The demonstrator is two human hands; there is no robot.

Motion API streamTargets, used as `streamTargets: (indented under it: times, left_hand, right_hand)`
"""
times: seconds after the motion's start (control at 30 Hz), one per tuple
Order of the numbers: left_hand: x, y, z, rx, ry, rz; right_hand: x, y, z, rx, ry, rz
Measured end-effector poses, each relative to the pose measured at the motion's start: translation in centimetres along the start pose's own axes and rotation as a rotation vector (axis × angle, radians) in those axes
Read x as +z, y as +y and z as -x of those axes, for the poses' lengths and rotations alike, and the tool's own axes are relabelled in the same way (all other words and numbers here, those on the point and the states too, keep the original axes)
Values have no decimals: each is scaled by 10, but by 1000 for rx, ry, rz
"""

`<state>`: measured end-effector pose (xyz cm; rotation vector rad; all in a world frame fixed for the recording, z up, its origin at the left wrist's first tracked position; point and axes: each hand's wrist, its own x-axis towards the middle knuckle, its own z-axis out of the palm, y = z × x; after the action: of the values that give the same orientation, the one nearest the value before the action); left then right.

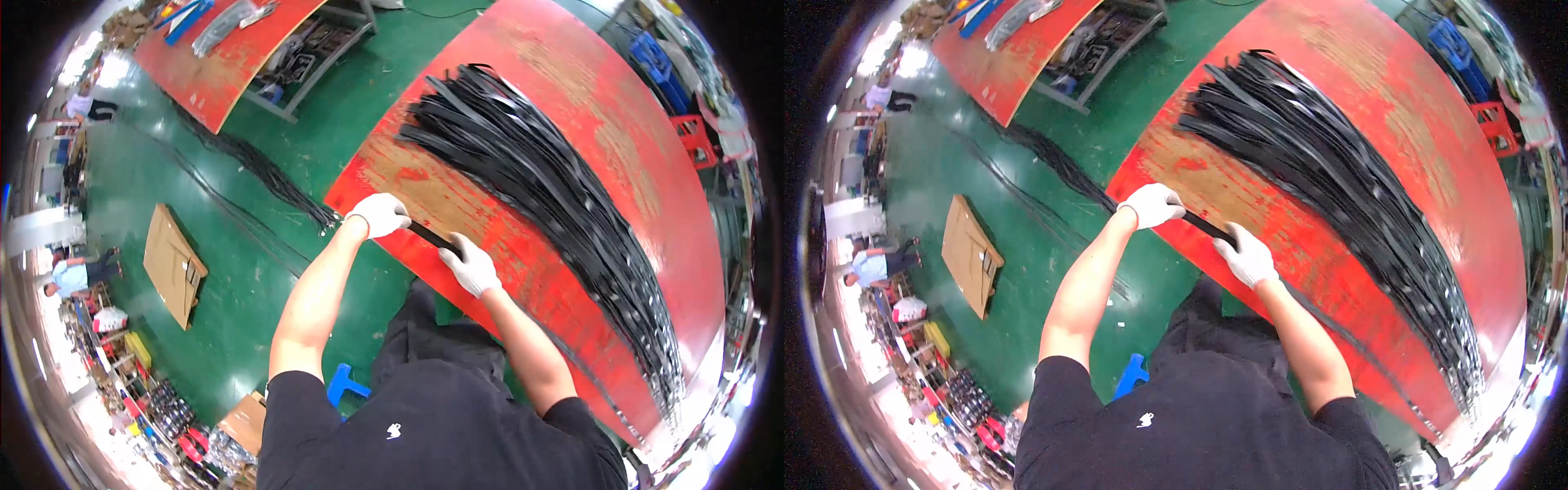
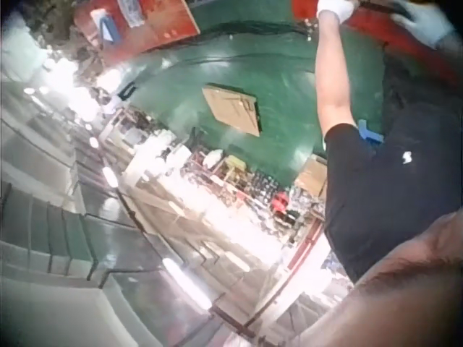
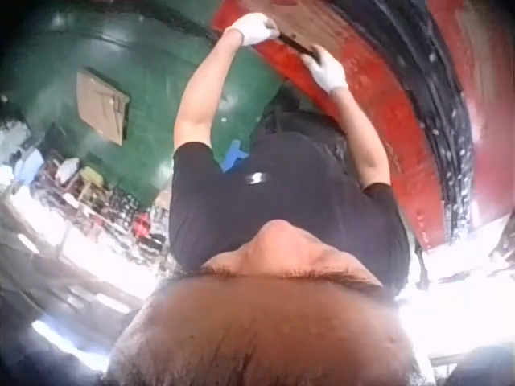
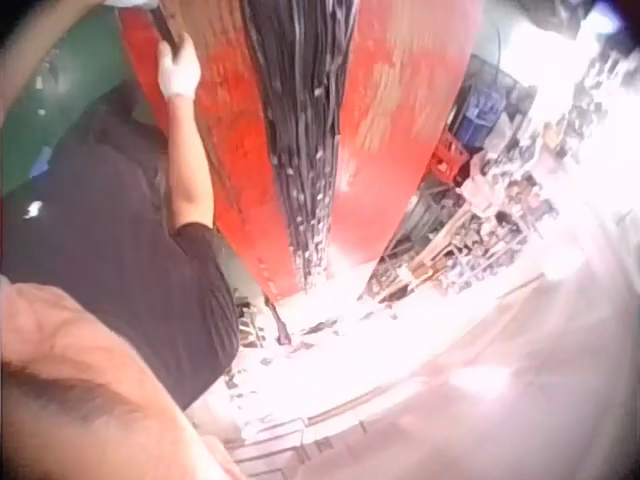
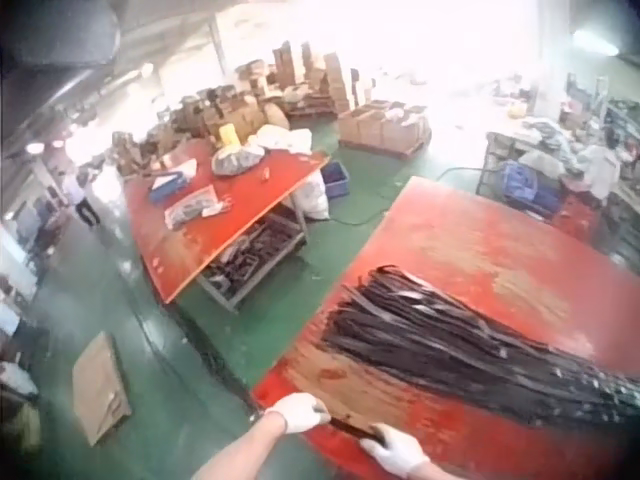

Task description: Measure, cut, and sort black cables in a fabrication factory.

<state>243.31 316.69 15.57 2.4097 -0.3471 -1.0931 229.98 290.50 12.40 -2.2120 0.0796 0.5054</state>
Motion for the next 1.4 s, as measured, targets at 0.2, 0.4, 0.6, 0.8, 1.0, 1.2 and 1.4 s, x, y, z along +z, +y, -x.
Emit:
streamTargets:
  times: [0.2, 0.4, 0.6, 0.8, 1.0, 1.2, 1.4]
  left_hand:
    - [-35, -63, -4, -61, 120, 156]
    - [9, -136, -23, -184, 547, 568]
    - [25, -157, -48, -343, 1005, 341]
    - [40, -166, -67, -404, 1127, 487]
    - [32, -163, -66, -466, 1125, 582]
    - [37, -168, -73, -440, 1160, 519]
    - [29, -164, -71, -477, 1042, 553]
  right_hand:
    - [58, -50, -110, 22, -398, -165]
    - [103, -78, -152, 17, -267, -103]
    - [128, -92, -195, 172, -318, -36]
    - [144, -88, -208, 98, -280, -25]
    - [137, -108, -212, 231, -325, -112]
    - [137, -105, -213, 259, -336, -186]
    - [119, -112, -203, 252, -375, -158]
